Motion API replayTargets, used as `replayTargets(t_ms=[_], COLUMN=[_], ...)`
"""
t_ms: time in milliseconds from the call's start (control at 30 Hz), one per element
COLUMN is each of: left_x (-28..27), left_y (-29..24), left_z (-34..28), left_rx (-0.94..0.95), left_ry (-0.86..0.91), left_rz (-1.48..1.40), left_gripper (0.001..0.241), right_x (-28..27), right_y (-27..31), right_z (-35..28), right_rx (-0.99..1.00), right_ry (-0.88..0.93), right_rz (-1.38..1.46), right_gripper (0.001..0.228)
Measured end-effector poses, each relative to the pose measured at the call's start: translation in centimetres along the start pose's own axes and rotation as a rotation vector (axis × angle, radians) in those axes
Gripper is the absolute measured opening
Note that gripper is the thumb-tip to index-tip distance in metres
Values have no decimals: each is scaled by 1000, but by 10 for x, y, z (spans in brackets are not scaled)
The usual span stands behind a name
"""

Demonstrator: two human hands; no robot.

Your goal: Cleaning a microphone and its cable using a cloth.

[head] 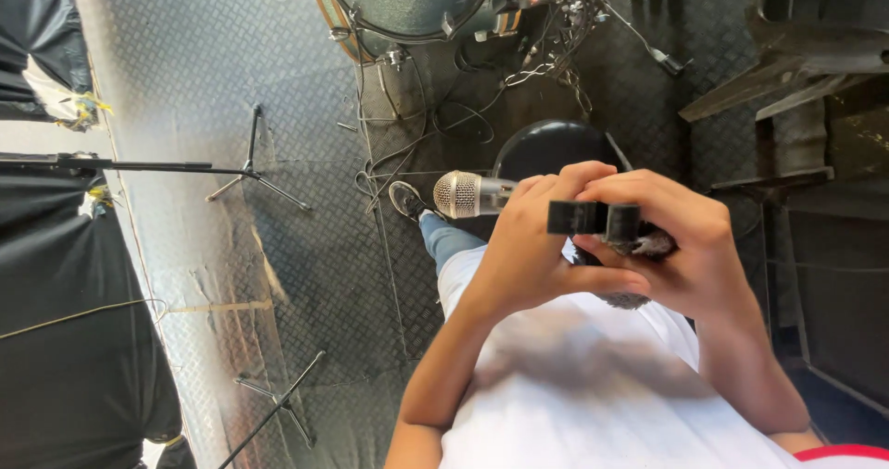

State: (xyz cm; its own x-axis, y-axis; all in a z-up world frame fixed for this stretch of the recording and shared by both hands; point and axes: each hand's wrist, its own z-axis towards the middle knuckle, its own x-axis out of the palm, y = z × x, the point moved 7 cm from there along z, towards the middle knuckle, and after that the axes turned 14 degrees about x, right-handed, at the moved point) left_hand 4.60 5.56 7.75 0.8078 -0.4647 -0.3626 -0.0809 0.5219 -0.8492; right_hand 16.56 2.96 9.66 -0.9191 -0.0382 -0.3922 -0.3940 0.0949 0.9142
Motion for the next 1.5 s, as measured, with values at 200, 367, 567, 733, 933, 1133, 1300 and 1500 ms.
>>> replayTargets(t_ms=[200,367,567,733,933,1133,1300,1500], left_x=[9,6,5,15,20,7,11,11], left_y=[-8,10,8,17,24,12,-4,-13], left_z=[8,-2,-3,-12,-22,-23,-23,-21], left_rx=[-28,-49,-97,-101,-118,-58,-35,-57], left_ry=[84,53,40,109,138,67,119,69], left_rz=[142,135,191,257,357,240,-131,26], left_gripper=[84,52,50,29,23,25,16,16], right_x=[-18,-80,-85,-27,0,4,-3,-25], right_y=[5,-44,-41,3,9,-3,21,-12], right_z=[-11,-29,-16,2,5,-6,-25,-30], right_rx=[-31,25,238,-11,-111,-243,-500,-430], right_ry=[-127,19,-60,86,187,-45,-334,-283], right_rz=[-112,61,82,135,14,-50,-290,21], right_gripper=[54,45,61,51,42,38,20,26])
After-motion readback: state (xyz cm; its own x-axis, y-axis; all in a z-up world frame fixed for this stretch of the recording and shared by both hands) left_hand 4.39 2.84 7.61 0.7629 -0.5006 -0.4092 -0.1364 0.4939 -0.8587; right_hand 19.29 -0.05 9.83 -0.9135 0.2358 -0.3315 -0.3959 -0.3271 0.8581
